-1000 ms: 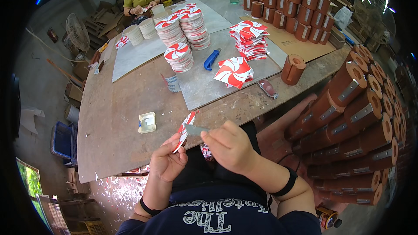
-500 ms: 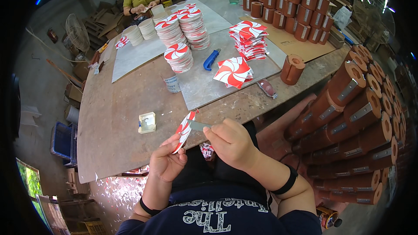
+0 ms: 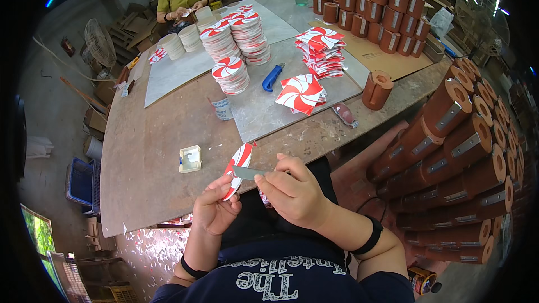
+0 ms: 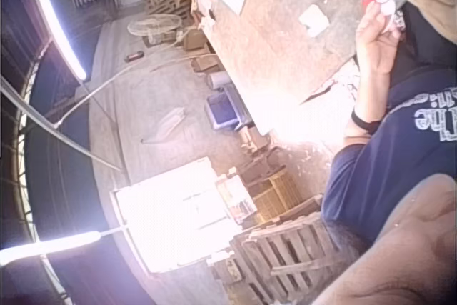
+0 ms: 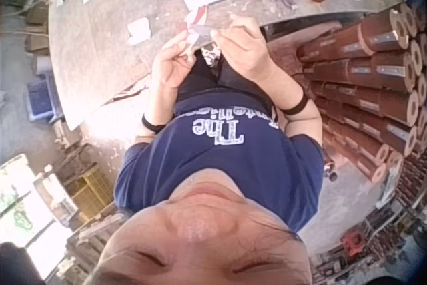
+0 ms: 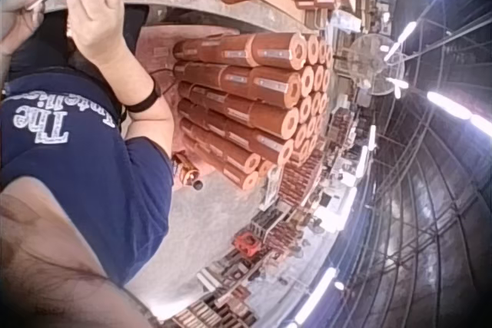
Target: The recorder is using a small hand-held blade to trim and clean the edges of red and white patterned circular components on a workbench.
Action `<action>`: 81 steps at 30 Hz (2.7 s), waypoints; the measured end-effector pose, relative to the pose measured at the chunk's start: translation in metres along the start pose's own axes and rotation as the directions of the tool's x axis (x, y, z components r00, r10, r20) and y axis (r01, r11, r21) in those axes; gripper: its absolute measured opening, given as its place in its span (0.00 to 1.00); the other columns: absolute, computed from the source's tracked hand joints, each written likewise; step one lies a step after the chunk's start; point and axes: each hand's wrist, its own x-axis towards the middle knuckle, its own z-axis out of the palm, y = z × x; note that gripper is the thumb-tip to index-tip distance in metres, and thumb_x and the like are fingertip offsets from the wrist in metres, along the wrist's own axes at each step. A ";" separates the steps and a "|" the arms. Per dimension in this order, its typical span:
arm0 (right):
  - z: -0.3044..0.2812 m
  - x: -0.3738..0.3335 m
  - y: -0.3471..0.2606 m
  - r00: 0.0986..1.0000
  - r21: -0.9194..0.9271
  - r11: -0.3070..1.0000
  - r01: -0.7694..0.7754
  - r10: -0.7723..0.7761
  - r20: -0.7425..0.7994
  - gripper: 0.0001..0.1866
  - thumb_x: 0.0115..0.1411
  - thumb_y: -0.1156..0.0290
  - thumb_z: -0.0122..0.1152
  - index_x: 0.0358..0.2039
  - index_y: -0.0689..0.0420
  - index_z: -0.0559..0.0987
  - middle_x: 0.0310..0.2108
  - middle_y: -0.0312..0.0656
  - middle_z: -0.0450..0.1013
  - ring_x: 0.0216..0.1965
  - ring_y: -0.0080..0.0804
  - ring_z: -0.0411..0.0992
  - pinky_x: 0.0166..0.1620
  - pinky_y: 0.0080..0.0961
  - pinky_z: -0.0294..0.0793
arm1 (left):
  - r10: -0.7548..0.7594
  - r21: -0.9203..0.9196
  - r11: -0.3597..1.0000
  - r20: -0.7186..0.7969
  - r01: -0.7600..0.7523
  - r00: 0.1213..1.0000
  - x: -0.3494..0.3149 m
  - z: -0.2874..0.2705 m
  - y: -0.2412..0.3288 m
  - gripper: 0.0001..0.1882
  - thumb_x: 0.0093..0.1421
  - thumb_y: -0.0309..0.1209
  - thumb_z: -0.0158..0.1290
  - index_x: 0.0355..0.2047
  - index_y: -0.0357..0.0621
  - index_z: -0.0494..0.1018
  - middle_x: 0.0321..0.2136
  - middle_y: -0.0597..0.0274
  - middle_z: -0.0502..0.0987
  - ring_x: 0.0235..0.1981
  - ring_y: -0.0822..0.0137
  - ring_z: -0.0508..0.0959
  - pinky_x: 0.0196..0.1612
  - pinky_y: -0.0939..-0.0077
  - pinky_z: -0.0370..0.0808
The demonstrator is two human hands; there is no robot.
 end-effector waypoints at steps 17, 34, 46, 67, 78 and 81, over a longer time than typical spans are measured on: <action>-0.003 -0.007 0.032 0.982 -0.005 0.985 -0.172 0.171 -0.086 0.14 0.35 0.86 0.58 0.27 0.61 0.75 0.22 0.39 0.65 0.27 0.37 0.64 0.29 0.26 0.67 | -0.005 0.086 0.996 0.129 -0.006 0.992 -0.004 -0.008 0.002 0.10 0.51 0.20 0.44 0.34 0.38 0.71 0.23 0.52 0.74 0.20 0.64 0.74 0.25 0.74 0.71; 0.000 -0.005 -0.014 0.997 0.016 0.997 0.079 -0.079 -0.001 0.13 0.35 0.81 0.60 0.27 0.64 0.77 0.26 0.36 0.66 0.28 0.30 0.63 0.40 0.33 0.71 | 0.115 0.069 0.991 0.050 -0.119 0.992 -0.001 0.001 0.000 0.11 0.54 0.20 0.44 0.38 0.33 0.70 0.27 0.52 0.74 0.24 0.66 0.75 0.27 0.77 0.75; 0.010 -0.002 -0.011 0.984 -0.054 0.982 0.179 -0.178 0.021 0.10 0.36 0.78 0.59 0.25 0.64 0.76 0.28 0.37 0.64 0.28 0.30 0.63 0.40 0.37 0.71 | 0.117 0.037 0.992 -0.008 -0.117 0.993 -0.002 0.002 0.000 0.12 0.54 0.20 0.44 0.40 0.33 0.68 0.29 0.53 0.74 0.25 0.67 0.75 0.29 0.77 0.75; 0.004 -0.007 -0.002 0.997 -0.082 0.994 0.072 -0.072 0.000 0.13 0.36 0.79 0.59 0.28 0.65 0.76 0.29 0.38 0.66 0.29 0.31 0.62 0.40 0.36 0.71 | 0.164 0.048 0.986 -0.036 -0.162 0.986 -0.004 0.005 0.001 0.12 0.54 0.20 0.44 0.40 0.30 0.66 0.30 0.52 0.73 0.28 0.64 0.76 0.29 0.76 0.76; 0.010 -0.006 -0.011 0.995 0.001 0.996 0.092 -0.092 0.031 0.13 0.36 0.82 0.61 0.27 0.64 0.77 0.31 0.37 0.64 0.29 0.31 0.62 0.42 0.36 0.70 | 0.155 0.060 0.987 -0.056 -0.151 0.986 -0.002 0.005 -0.001 0.13 0.54 0.20 0.44 0.41 0.32 0.66 0.30 0.54 0.74 0.26 0.67 0.76 0.29 0.77 0.76; 0.011 -0.005 -0.011 0.995 -0.016 0.995 0.102 -0.101 0.022 0.13 0.37 0.82 0.61 0.28 0.64 0.77 0.32 0.37 0.64 0.29 0.31 0.62 0.42 0.36 0.70 | 0.146 0.053 0.988 -0.054 -0.143 0.988 -0.003 0.002 -0.001 0.13 0.54 0.20 0.44 0.41 0.32 0.66 0.30 0.54 0.74 0.26 0.67 0.76 0.29 0.77 0.76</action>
